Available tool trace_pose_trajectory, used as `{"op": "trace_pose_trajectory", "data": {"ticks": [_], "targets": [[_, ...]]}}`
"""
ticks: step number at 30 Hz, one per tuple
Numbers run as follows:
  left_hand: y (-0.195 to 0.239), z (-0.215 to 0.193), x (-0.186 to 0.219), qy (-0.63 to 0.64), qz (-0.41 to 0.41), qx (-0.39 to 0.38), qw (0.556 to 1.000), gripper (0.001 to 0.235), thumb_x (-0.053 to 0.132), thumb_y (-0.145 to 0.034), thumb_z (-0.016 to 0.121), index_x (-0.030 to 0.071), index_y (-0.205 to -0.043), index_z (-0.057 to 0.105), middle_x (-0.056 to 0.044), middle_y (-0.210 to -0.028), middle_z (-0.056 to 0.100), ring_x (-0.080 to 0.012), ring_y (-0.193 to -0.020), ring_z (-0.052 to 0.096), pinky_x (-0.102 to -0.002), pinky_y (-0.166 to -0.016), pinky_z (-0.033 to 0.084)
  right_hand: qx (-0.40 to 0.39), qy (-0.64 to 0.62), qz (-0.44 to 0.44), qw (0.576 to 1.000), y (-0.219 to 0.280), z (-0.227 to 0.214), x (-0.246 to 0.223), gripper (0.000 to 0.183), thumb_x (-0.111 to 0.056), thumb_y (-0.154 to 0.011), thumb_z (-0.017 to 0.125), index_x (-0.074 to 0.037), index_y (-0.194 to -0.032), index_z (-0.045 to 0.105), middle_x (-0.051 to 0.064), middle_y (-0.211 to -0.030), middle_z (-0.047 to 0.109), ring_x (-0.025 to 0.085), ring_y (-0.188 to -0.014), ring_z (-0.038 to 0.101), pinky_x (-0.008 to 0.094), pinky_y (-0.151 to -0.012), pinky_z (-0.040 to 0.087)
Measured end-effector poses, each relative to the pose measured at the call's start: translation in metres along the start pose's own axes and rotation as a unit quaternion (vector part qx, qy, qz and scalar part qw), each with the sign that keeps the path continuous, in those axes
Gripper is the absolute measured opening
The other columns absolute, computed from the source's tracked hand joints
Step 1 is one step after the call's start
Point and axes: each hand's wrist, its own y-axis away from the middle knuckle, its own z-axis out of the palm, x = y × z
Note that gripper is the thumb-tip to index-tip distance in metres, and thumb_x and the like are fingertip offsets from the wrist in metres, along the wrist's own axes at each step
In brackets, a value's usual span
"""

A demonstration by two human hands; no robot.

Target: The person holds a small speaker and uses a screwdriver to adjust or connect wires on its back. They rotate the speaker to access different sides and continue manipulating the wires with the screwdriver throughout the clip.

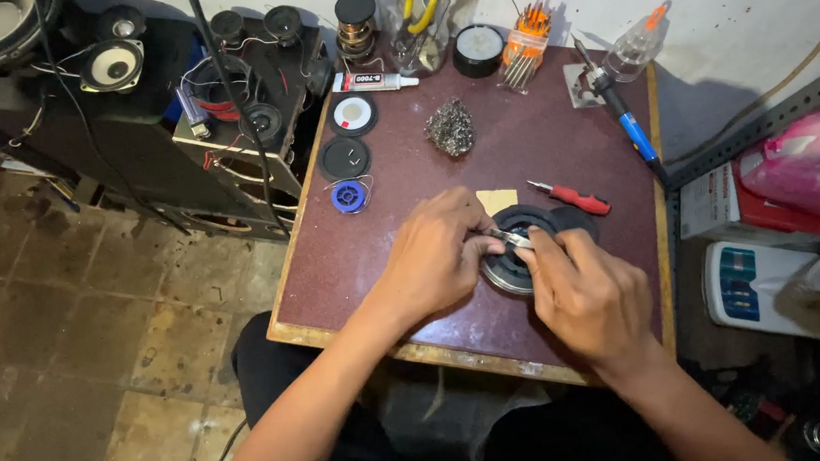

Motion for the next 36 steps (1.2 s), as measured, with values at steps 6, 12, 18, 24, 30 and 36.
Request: {"op": "trace_pose_trajectory", "data": {"ticks": [6, 12, 18, 24, 30, 36], "targets": [[-0.002, -0.004, 0.010, 0.028, -0.023, 0.004, 0.999, 0.010, 0.013, -0.083, 0.077, 0.006, -0.083, 0.070, -0.013, -0.081, 0.063, -0.0398, -0.080, 0.065, -0.045, -0.072, 0.052, 0.023, 0.030, 0.006, 0.999, 0.000, 0.003, -0.003, 0.007, -0.019, -0.099, 0.070, -0.016, -0.101, 0.076, -0.003, -0.078, 0.057, 0.012, -0.044, 0.054, 0.023, -0.040, 0.044], [-0.001, 0.005, 0.003, 0.064, -0.049, 0.020, 0.996, 0.011, 0.013, -0.085, 0.076, 0.005, -0.085, 0.070, -0.014, -0.082, 0.063, -0.0417, -0.080, 0.067, -0.045, -0.071, 0.055, 0.027, 0.050, 0.018, 0.998, 0.004, 0.012, -0.005, 0.009, -0.023, -0.098, 0.071, -0.017, -0.102, 0.076, -0.003, -0.078, 0.058, 0.011, -0.046, 0.055, 0.022, -0.041, 0.044], [-0.001, 0.007, -0.002, 0.077, -0.046, 0.027, 0.996, 0.009, 0.011, -0.086, 0.076, 0.004, -0.087, 0.070, -0.015, -0.082, 0.065, -0.0415, -0.082, 0.070, -0.043, -0.074, 0.057, 0.029, 0.039, 0.016, 0.999, -0.005, 0.007, -0.008, 0.009, -0.019, -0.100, 0.068, -0.013, -0.098, 0.074, -0.004, -0.069, 0.052, 0.010, -0.042, 0.050, 0.020, -0.041, 0.042], [0.005, -0.004, -0.014, 0.062, -0.053, 0.008, 0.997, 0.003, 0.002, -0.087, 0.071, 0.005, -0.086, 0.070, -0.007, -0.089, 0.067, -0.0266, -0.081, 0.068, -0.037, -0.077, 0.052, -0.034, 0.190, 0.035, 0.981, -0.015, -0.027, 0.041, 0.015, -0.025, -0.114, 0.074, -0.023, -0.101, 0.067, 0.000, -0.081, 0.056, 0.024, -0.059, 0.058, 0.037, -0.046, 0.039], [-0.002, 0.001, 0.007, 0.063, -0.062, 0.001, 0.996, 0.009, 0.008, -0.085, 0.077, 0.002, -0.089, 0.072, -0.015, -0.085, 0.066, -0.0409, -0.083, 0.071, -0.045, -0.076, 0.058, -0.043, 0.031, 0.115, 0.992, -0.034, -0.019, 0.027, 0.023, -0.037, -0.104, 0.073, -0.014, -0.109, 0.074, 0.001, -0.086, 0.062, 0.026, -0.068, 0.068, 0.037, -0.053, 0.056], [0.000, -0.009, 0.013, 0.066, -0.062, -0.007, 0.996, 0.011, 0.011, -0.086, 0.076, 0.003, -0.093, 0.074, -0.015, -0.090, 0.067, -0.0425, -0.087, 0.070, -0.047, -0.079, 0.057, -0.255, -0.185, 0.354, 0.880, -0.046, -0.028, 0.010, 0.040, -0.032, -0.087, 0.078, 0.000, -0.110, 0.077, 0.024, -0.096, 0.074, 0.044, -0.094, 0.072, 0.054, -0.076, 0.058]]}}
